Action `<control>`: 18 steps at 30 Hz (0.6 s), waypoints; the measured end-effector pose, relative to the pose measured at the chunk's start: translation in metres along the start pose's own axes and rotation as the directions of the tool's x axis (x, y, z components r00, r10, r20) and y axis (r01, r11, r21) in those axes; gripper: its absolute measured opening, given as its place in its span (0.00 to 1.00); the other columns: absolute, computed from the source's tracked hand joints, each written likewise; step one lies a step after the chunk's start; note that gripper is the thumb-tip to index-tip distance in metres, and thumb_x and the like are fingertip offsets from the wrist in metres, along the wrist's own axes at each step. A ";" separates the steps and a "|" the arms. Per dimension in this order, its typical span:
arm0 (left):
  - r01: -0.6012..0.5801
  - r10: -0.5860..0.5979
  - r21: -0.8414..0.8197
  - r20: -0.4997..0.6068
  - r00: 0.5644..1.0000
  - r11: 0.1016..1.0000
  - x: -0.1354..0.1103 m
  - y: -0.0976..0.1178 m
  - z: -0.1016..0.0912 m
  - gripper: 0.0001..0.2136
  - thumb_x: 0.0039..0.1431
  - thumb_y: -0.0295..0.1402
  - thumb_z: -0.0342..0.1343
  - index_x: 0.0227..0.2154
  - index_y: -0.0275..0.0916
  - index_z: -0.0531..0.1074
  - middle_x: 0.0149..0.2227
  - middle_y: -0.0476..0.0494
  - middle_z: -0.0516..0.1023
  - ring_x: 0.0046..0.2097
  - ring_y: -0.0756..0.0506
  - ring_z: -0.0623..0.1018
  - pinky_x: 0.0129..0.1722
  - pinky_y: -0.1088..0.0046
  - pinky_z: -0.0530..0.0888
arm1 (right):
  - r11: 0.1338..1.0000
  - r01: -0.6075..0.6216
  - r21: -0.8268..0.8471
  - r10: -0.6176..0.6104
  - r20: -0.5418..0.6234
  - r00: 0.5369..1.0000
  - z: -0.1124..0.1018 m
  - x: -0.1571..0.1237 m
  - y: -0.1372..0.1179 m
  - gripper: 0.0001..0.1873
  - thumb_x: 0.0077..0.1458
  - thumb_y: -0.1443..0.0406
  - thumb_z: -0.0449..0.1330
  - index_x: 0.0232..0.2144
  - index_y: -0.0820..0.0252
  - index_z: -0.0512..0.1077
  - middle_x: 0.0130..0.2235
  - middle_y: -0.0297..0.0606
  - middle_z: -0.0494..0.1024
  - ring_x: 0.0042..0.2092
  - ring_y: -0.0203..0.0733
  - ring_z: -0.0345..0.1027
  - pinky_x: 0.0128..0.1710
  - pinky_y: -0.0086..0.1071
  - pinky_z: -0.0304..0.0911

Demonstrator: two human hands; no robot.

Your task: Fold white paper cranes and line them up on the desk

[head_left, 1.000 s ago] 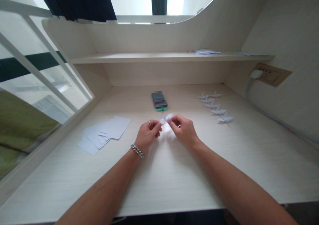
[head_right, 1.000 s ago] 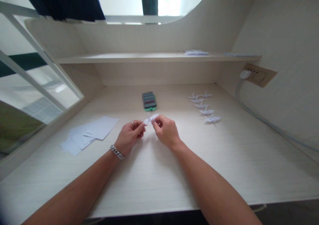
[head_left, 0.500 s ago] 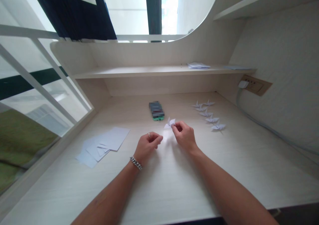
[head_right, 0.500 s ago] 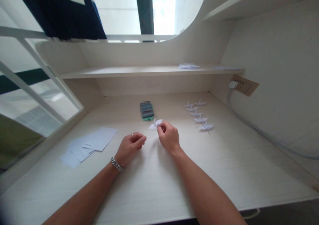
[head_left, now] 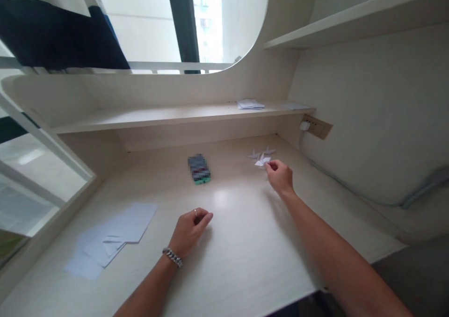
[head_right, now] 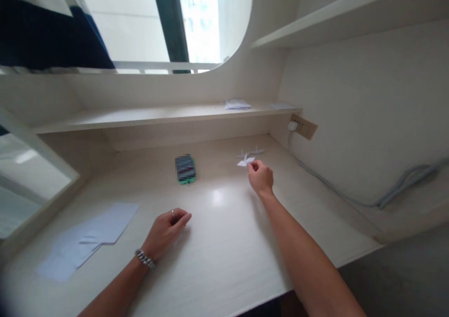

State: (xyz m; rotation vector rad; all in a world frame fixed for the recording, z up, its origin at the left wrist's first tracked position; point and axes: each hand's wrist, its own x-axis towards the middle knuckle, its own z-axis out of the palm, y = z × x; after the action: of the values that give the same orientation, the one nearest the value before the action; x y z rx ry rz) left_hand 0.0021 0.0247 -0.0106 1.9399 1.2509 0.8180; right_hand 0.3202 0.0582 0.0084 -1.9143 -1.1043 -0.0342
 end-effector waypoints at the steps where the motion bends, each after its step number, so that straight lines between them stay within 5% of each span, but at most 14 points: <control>1: -0.007 0.007 0.021 0.010 1.000 1.000 0.001 0.001 0.000 0.16 0.56 0.45 0.53 0.23 0.38 0.73 0.21 0.50 0.71 0.25 0.48 0.68 0.27 0.74 0.62 | 0.999 -0.030 -0.032 0.029 -0.017 0.999 -0.009 0.013 0.013 0.14 0.53 0.58 0.56 0.33 0.59 0.77 0.33 0.43 0.81 0.36 0.46 0.73 0.36 0.33 0.62; 7: -0.028 0.012 0.171 0.094 0.996 0.985 0.008 0.000 -0.001 0.18 0.58 0.48 0.50 0.26 0.39 0.74 0.23 0.49 0.73 0.27 0.47 0.70 0.29 0.73 0.64 | 0.978 -0.144 -0.148 0.139 -0.044 0.989 -0.034 0.067 0.073 0.13 0.53 0.61 0.56 0.34 0.60 0.78 0.37 0.43 0.81 0.39 0.46 0.73 0.39 0.33 0.62; 18: 0.018 -0.025 0.259 0.024 0.999 0.966 0.013 -0.005 -0.003 0.18 0.56 0.50 0.51 0.27 0.42 0.76 0.23 0.50 0.76 0.26 0.46 0.74 0.28 0.73 0.68 | 0.976 -0.150 -0.159 0.167 0.105 0.980 0.016 0.109 0.092 0.12 0.52 0.61 0.58 0.35 0.57 0.79 0.40 0.42 0.81 0.42 0.42 0.74 0.40 0.29 0.64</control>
State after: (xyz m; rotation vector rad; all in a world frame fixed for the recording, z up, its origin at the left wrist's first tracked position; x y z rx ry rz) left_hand 0.0019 0.0390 -0.0116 2.1303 1.4187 0.6404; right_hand 0.4446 0.1251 -0.0179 -2.1585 -1.0473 0.0883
